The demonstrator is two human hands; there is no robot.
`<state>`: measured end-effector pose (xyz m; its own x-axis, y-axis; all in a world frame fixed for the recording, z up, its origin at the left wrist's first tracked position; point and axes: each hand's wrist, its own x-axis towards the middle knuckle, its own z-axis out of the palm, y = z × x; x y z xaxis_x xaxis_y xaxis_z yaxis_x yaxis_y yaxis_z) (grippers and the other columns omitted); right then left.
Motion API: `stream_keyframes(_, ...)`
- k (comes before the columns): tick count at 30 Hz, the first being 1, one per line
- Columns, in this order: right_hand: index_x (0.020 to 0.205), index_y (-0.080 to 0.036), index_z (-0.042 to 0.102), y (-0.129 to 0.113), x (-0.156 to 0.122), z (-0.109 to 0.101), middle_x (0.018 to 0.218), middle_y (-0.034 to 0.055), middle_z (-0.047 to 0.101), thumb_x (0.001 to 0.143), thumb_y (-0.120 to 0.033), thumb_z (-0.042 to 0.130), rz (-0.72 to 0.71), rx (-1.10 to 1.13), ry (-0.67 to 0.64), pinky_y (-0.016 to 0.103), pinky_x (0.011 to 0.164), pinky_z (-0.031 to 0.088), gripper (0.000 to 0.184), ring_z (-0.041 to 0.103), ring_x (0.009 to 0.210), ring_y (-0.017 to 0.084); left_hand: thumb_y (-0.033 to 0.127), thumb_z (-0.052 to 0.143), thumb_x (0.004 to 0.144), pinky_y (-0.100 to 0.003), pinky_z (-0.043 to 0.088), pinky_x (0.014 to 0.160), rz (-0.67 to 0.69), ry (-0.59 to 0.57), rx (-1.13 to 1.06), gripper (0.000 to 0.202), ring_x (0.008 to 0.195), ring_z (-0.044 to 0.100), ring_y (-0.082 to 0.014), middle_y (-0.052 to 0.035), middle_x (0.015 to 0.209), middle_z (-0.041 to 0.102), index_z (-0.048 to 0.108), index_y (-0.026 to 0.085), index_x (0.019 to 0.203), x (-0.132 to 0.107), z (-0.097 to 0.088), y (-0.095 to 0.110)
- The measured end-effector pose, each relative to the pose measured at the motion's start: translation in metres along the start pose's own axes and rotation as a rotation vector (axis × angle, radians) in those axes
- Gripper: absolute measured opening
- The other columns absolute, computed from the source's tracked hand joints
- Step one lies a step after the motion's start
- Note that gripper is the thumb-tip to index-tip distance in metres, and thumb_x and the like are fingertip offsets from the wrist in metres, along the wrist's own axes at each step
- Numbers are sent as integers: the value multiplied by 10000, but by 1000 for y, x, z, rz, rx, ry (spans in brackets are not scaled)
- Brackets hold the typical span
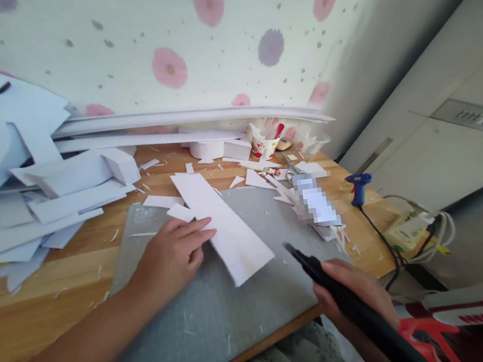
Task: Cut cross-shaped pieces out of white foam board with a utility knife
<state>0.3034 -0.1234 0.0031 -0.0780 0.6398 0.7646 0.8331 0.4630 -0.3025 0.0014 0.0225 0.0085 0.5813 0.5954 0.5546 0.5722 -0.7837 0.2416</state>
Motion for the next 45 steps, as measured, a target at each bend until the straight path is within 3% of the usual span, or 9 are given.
stream_keyframes(7,1245,-245,676,34,36,40,912,65,693,927,-74,490,-178,-249,-444,299,694,537,406,673,796,212,264,610,787,-441,492,954,-409,176,-479,213,1066,672,-274,-67,1114,772,797,258,887,8,-22,-2)
stream_keyframes(12,1159,-222,720,33,45,52,999,102,713,860,-4,452,-100,-82,-400,351,786,550,457,682,891,235,317,652,768,-410,519,879,-612,226,-659,149,1128,664,-290,-92,1160,742,757,239,839,8,-31,-3)
stream_keyframes(16,1168,-206,703,9,65,64,1014,101,732,896,-201,592,253,344,-314,359,809,561,294,693,899,223,299,654,779,-358,526,843,-633,329,-680,91,1094,681,-261,-79,1121,743,714,230,776,7,-38,-2)
stream_keyframes(22,1050,-165,741,-40,87,98,751,41,729,732,-613,767,1010,1160,-519,270,558,503,550,639,614,157,162,679,816,-244,513,813,-452,543,-689,131,1026,680,-173,-4,1047,735,692,259,728,1,-47,6)
stream_keyframes(26,939,-163,777,-56,101,106,781,27,756,606,-458,915,991,1436,-523,238,633,504,466,648,644,123,158,725,816,-250,477,975,-433,664,-841,158,1190,607,-172,13,1228,683,714,287,907,6,-48,10)
stream_keyframes(29,966,-185,782,-55,117,108,821,22,773,632,-396,917,891,1486,-497,246,683,511,417,669,691,130,225,835,724,-287,522,962,-633,808,-1200,418,1194,602,-185,36,1367,602,666,335,1090,13,-45,11)
stream_keyframes(31,969,-197,780,-50,127,111,826,16,776,657,-387,905,843,1485,-491,255,681,512,386,669,688,134,315,885,667,-284,581,783,-807,739,-1413,459,1009,678,-191,8,1209,681,664,306,1069,15,-43,12)
stream_keyframes(34,956,-197,774,-42,136,120,852,20,778,684,-374,890,756,1476,-523,271,694,513,345,672,717,147,400,920,599,-280,558,587,-957,444,-1556,424,734,705,-212,-44,829,739,700,191,896,14,-41,14)
stream_keyframes(45,1102,-228,691,-32,125,122,1015,24,765,750,-339,853,706,1608,-658,287,788,537,403,711,871,162,302,911,619,-440,577,844,-997,208,-1670,327,916,741,-331,-115,867,797,786,175,894,14,-40,18)
